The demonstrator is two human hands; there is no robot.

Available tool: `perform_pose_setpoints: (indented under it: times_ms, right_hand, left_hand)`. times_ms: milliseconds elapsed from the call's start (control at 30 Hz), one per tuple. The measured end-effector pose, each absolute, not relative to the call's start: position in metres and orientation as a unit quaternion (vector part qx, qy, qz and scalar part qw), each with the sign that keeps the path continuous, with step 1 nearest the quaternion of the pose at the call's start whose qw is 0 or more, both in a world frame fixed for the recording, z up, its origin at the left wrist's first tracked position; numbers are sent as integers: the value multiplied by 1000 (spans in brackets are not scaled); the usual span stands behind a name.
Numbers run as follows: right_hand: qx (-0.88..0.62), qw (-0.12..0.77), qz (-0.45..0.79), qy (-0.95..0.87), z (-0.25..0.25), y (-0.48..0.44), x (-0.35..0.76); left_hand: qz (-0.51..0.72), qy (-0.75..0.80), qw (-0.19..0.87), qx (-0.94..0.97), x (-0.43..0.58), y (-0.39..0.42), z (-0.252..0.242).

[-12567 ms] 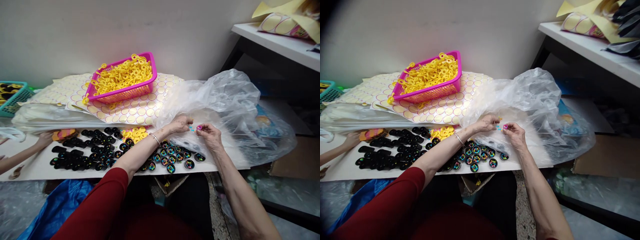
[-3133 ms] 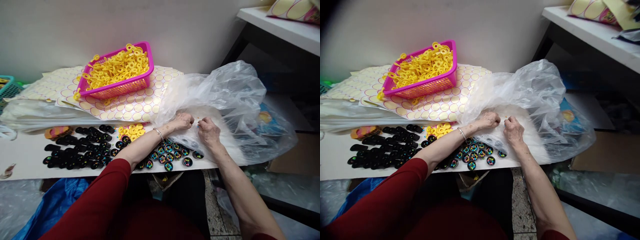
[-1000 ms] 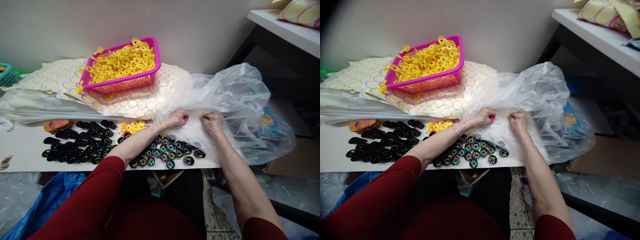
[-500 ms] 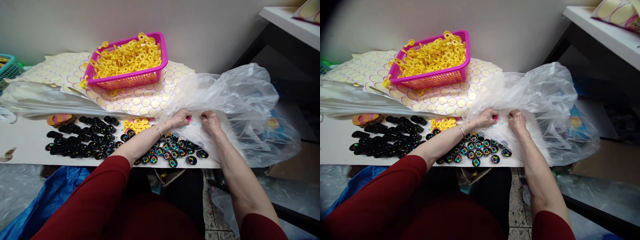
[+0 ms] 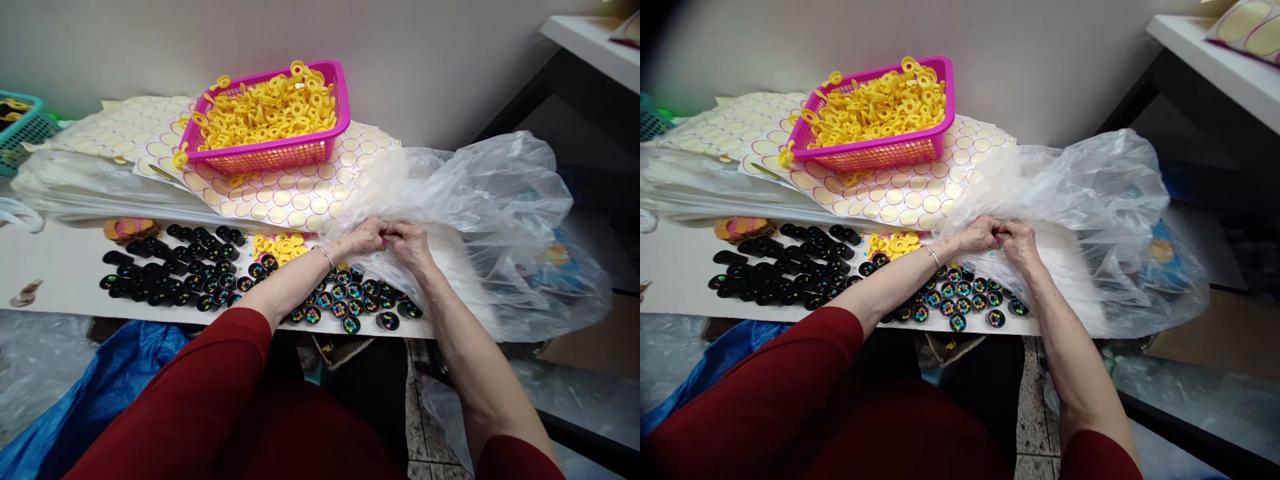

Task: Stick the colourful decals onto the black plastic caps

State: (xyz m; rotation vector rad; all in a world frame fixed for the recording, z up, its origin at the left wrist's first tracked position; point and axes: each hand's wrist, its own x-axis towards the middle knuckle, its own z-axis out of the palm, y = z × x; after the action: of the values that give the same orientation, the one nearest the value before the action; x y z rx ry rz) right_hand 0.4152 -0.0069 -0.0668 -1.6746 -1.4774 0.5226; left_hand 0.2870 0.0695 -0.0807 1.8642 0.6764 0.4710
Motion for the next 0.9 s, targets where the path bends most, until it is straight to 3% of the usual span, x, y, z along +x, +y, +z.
perform_pose_setpoints:
  times_ms: [133,267,400,900]
  right_hand:
    - [-664,407,220,-588,-65,-7,413]
    - [-669,464,267,-516,-61,-10,424]
    - [-722,485,225,-439,-62,-26,454]
    - [-797,251,58,-547,-91,-51,468]
  left_hand:
    - [169,245,529,795,287,70,-78]
    - [157,277,511,799,284,69,-74]
    - [140,296,499,802,283,70,-71]
    - [136,297,492,807,283,70,-65]
